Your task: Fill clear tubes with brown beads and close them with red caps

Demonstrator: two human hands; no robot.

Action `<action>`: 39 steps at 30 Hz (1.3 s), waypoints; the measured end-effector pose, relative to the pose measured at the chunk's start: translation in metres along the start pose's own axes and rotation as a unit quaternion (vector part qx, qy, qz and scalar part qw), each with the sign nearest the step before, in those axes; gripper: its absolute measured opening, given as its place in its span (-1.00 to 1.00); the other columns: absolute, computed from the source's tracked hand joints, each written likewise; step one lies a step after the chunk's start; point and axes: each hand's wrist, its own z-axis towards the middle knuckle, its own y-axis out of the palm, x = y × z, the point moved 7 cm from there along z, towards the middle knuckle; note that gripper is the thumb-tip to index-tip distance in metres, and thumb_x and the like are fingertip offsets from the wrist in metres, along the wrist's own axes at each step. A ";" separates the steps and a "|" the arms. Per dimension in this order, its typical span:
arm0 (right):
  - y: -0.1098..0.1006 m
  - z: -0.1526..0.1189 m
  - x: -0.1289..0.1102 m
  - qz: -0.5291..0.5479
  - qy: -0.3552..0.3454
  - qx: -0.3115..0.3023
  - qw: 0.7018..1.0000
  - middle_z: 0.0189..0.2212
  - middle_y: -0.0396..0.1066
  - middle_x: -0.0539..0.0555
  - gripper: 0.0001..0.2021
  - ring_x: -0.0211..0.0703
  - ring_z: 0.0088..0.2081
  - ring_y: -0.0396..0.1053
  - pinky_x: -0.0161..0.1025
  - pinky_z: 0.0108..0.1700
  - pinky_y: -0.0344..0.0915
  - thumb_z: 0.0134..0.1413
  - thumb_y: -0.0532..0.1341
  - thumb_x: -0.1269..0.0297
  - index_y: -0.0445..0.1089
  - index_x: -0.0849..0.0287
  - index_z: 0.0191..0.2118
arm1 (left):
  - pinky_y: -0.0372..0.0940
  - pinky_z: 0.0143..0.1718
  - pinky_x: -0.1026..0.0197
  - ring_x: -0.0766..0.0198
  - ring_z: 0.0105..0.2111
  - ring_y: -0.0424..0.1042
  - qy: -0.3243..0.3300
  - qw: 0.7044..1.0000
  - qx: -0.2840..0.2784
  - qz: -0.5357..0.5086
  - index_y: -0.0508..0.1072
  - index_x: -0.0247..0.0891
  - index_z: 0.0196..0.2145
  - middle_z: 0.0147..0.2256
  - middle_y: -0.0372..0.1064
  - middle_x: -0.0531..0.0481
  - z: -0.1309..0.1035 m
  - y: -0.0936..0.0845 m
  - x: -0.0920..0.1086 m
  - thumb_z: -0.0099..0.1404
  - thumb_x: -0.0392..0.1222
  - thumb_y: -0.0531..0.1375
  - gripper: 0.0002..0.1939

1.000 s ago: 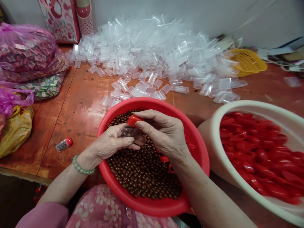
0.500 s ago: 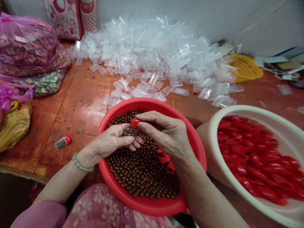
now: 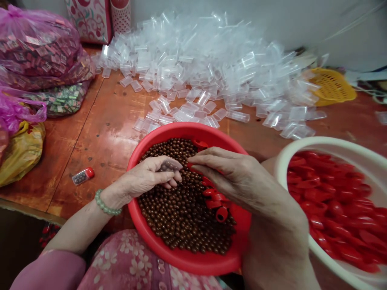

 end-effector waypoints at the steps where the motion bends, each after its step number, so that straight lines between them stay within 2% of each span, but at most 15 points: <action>1: -0.003 0.000 0.002 0.009 0.015 0.023 1.000 -0.31 0.53 0.07 -0.85 -0.11 -0.31 0.49 -0.18 -0.26 0.44 0.17 0.20 0.33 0.52 0.07 -0.19 | 0.26 -0.30 0.27 0.40 -0.39 0.38 0.000 1.000 -0.005 0.000 0.39 -0.37 -0.17 -0.33 0.39 -0.01 0.000 0.000 0.000 0.19 -0.23 0.24 -0.74; 4: -0.007 0.003 0.005 0.072 0.053 0.093 0.992 -0.29 0.55 0.04 -0.86 -0.10 -0.27 0.50 -0.16 -0.20 0.46 0.13 0.25 0.32 0.54 0.03 -0.20 | 0.26 -0.30 0.27 0.39 -0.39 0.40 -0.003 1.000 -0.013 -0.002 0.39 -0.38 -0.16 -0.32 0.41 -0.03 0.001 0.001 -0.001 0.17 -0.22 0.26 -0.71; 8: 0.001 0.005 0.002 0.182 0.089 0.161 0.966 -0.30 0.56 0.02 -0.86 -0.14 -0.26 0.51 -0.17 -0.16 0.46 0.10 0.27 0.34 0.54 0.05 -0.20 | 0.27 -0.26 0.26 0.36 -0.35 0.41 -0.002 1.000 -0.020 -0.014 0.41 -0.38 -0.17 -0.31 0.42 -0.06 0.000 0.001 -0.002 0.15 -0.19 0.29 -0.69; 13: 0.022 0.003 -0.002 0.238 0.118 0.185 0.946 -0.35 0.53 0.01 -0.88 -0.21 -0.36 0.47 -0.24 -0.31 0.45 0.08 0.29 0.33 0.53 0.07 -0.22 | 0.27 -0.28 0.27 0.35 -0.35 0.39 0.027 0.998 -0.029 -0.049 0.42 -0.35 -0.26 -0.37 0.39 -0.01 0.001 0.001 -0.003 0.11 -0.11 0.34 -0.69; 16: 0.027 0.001 0.000 0.237 0.133 0.206 0.940 -0.32 0.54 0.03 -0.89 -0.21 -0.35 0.48 -0.23 -0.29 0.45 0.08 0.30 0.32 0.52 0.08 -0.24 | 0.28 -0.27 0.26 0.35 -0.35 0.39 0.033 0.998 -0.031 -0.048 0.40 -0.35 -0.27 -0.38 0.39 -0.01 0.001 0.001 -0.004 0.12 -0.14 0.32 -0.72; 21: 0.034 0.001 0.000 0.237 0.119 0.205 0.942 -0.31 0.54 0.02 -0.90 -0.21 -0.34 0.49 -0.24 -0.31 0.46 0.08 0.30 0.33 0.50 0.07 -0.24 | 0.28 -0.29 0.27 0.36 -0.37 0.39 0.032 0.999 -0.016 -0.038 0.38 -0.35 -0.27 -0.39 0.38 0.01 0.001 -0.001 -0.004 0.13 -0.17 0.29 -0.74; 24: 0.034 -0.002 0.000 0.194 0.093 0.229 0.950 -0.30 0.53 0.03 -0.90 -0.19 -0.33 0.50 -0.21 -0.30 0.47 0.13 0.26 0.34 0.48 0.06 -0.22 | 0.25 -0.34 0.28 0.37 -0.40 0.36 0.036 0.998 -0.013 -0.050 0.38 -0.34 -0.28 -0.41 0.34 0.03 0.001 -0.001 -0.005 0.12 -0.14 0.31 -0.73; 26: 0.035 -0.002 -0.005 0.132 0.041 0.230 0.963 -0.27 0.52 0.07 -0.87 -0.13 -0.27 0.51 -0.14 -0.24 0.48 0.15 0.24 0.32 0.44 0.06 -0.16 | 0.22 -0.37 0.29 0.39 -0.42 0.33 0.039 0.997 -0.012 -0.071 0.39 -0.33 -0.29 -0.41 0.32 0.05 0.001 -0.002 -0.006 0.11 -0.11 0.32 -0.71; 29: 0.042 0.001 -0.018 0.019 -0.067 0.183 0.981 -0.14 0.48 0.20 -0.56 0.05 -0.13 0.48 0.00 -0.13 0.46 0.04 0.33 0.19 0.30 0.11 0.04 | 0.21 -0.35 0.30 0.40 -0.42 0.31 0.038 0.994 0.003 -0.103 0.41 -0.34 -0.32 -0.40 0.33 0.03 0.002 -0.004 -0.006 0.09 -0.09 0.35 -0.69; 31: 0.048 0.002 -0.023 -0.044 -0.106 0.156 0.981 -0.08 0.42 0.27 -0.33 0.15 -0.06 0.43 0.07 -0.11 0.44 -0.05 0.37 0.10 0.17 0.17 0.16 | 0.22 -0.33 0.30 0.40 -0.42 0.32 0.028 0.991 0.009 -0.130 0.42 -0.35 -0.33 -0.41 0.35 0.03 0.002 -0.005 -0.007 0.06 -0.08 0.37 -0.67; 32: 0.050 0.002 -0.025 -0.068 -0.114 0.152 0.979 -0.08 0.40 0.28 -0.29 0.16 -0.06 0.42 0.09 -0.12 0.44 -0.06 0.36 0.09 0.12 0.18 0.19 | 0.24 -0.33 0.30 0.39 -0.42 0.34 0.023 0.989 0.009 -0.146 0.42 -0.35 -0.33 -0.42 0.35 0.03 0.002 -0.004 -0.007 0.04 -0.08 0.39 -0.66; 39: 0.051 0.004 -0.036 -0.179 -0.147 0.172 0.958 -0.17 0.43 0.25 -0.35 0.11 -0.19 0.45 0.03 -0.20 0.40 -0.03 0.26 0.19 0.09 0.20 0.19 | 0.30 -0.30 0.30 0.38 -0.41 0.38 0.038 0.982 -0.012 -0.185 0.45 -0.36 -0.33 -0.43 0.39 0.02 0.002 -0.001 -0.006 0.00 -0.06 0.43 -0.62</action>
